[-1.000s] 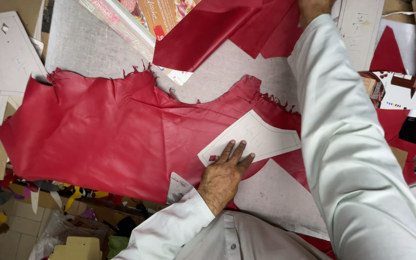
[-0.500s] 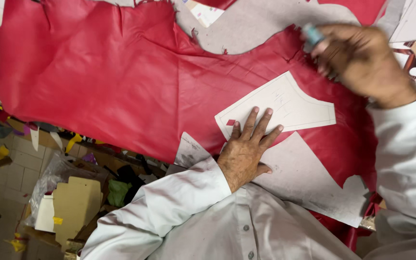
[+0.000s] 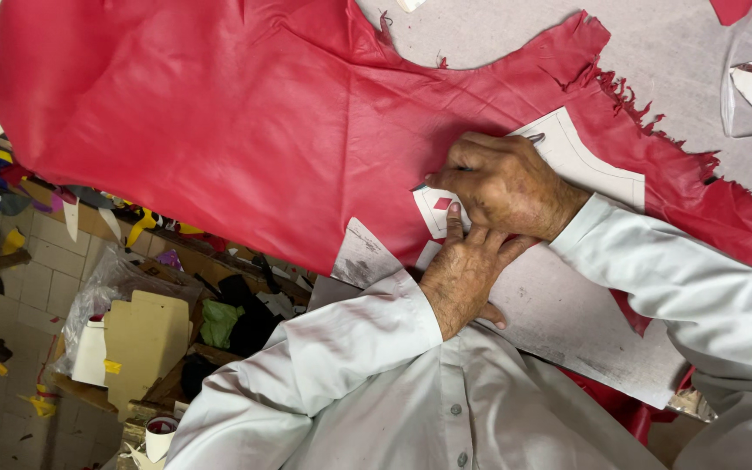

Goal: The person lays out red leather on a work table, positions a paper pattern on the material, and uses a utility knife to cut the leather along the pattern edges. The person removes the cut piece and scrap, then repeats the process with another pattern on the same leather sheet.

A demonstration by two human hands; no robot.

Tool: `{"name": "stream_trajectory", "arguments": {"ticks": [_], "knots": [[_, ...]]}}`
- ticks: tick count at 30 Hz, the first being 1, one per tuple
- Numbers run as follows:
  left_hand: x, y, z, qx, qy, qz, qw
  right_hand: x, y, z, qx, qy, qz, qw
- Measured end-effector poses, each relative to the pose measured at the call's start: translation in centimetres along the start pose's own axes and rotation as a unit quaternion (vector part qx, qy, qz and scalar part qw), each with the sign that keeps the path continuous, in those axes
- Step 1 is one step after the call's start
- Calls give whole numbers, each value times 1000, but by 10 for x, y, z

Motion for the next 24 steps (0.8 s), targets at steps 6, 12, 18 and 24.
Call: {"name": "stream_trajectory", "arguments": {"ticks": [6,12,18,24], "knots": [[-3,-6,-6,5,-4,24,1000,-3,-3,7,37,-15,-6,999],[-8,3,-4,44,-9,39,998,17,6,-16,46,-21,-11,999],[-6,25,2,11,-10,9,1000,66,39,-75,115,-40,-23,992],[-7,38,5,45,-25,-9,999,108,103,-123,165,-67,-34,983]]}}
Point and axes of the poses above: each hand's wrist, its own x-axis away from the middle knuckle, its own y-axis out of the back of the hand, z = x × y, the point moved 8 cm from there along -x, towards the middle knuckle, and after that the axes turned 5 degrees about z, right-handed, at the moved point
